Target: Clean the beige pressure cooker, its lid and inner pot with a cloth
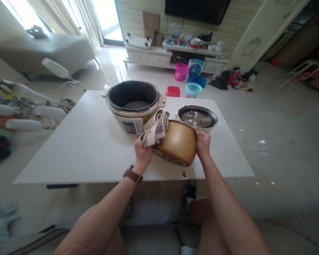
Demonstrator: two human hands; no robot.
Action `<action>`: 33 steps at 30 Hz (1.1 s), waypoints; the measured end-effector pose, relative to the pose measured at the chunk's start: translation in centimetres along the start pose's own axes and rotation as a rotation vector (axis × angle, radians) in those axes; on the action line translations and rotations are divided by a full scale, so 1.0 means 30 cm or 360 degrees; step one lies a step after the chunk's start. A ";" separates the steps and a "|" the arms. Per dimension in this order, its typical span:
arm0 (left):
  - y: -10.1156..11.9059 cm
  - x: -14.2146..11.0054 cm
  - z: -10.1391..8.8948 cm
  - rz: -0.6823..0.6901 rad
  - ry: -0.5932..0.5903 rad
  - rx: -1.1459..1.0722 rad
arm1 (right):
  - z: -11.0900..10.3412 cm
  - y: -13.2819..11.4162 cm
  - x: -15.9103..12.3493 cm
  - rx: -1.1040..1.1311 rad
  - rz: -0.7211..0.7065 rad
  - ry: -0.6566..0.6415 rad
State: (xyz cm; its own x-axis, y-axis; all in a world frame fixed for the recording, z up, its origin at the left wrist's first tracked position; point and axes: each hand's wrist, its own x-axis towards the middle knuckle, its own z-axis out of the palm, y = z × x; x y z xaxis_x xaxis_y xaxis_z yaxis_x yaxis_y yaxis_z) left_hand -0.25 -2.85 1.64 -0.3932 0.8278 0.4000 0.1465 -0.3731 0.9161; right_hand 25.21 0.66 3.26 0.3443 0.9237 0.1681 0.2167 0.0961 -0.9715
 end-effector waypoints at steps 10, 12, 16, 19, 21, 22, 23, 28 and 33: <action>-0.103 0.020 0.026 -0.1209 0.0462 -0.0466 | -0.012 0.008 0.017 -0.0065 -0.0018 0.0076; -0.101 0.018 0.026 -0.1073 0.0433 -0.0392 | -0.022 0.008 0.026 -0.0095 -0.0086 0.0138; -0.061 0.007 0.024 -0.0584 0.0182 -0.0179 | -0.049 -0.013 0.036 -0.0080 -0.0151 0.0207; -0.005 -0.016 0.020 -0.0181 -0.0068 -0.0006 | -0.065 -0.036 0.030 -0.0214 -0.0109 0.0195; 0.032 -0.034 0.013 0.0158 -0.0292 0.0079 | -0.070 -0.046 0.023 -0.0307 -0.0071 0.0178; 0.047 -0.042 0.009 0.0320 -0.0407 0.0106 | -0.071 -0.048 0.020 -0.0328 -0.0049 0.0168; 0.059 -0.048 0.006 0.0453 -0.0496 0.0119 | -0.070 -0.048 0.018 -0.0330 -0.0028 0.0166; 0.070 -0.051 0.005 0.0497 -0.0506 0.0103 | -0.055 -0.032 0.017 -0.0247 0.0060 0.0197; 0.007 -0.018 0.021 -0.0025 -0.0228 0.0031 | -0.040 -0.017 0.017 -0.0184 0.0070 0.0215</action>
State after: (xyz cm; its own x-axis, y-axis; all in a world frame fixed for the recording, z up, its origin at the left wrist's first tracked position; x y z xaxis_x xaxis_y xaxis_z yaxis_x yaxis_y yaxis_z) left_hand 0.56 -3.10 1.63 -0.2623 0.8854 0.3838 0.1594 -0.3525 0.9221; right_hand 26.37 0.64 4.03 0.4735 0.8672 0.1543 0.2996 0.0062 -0.9540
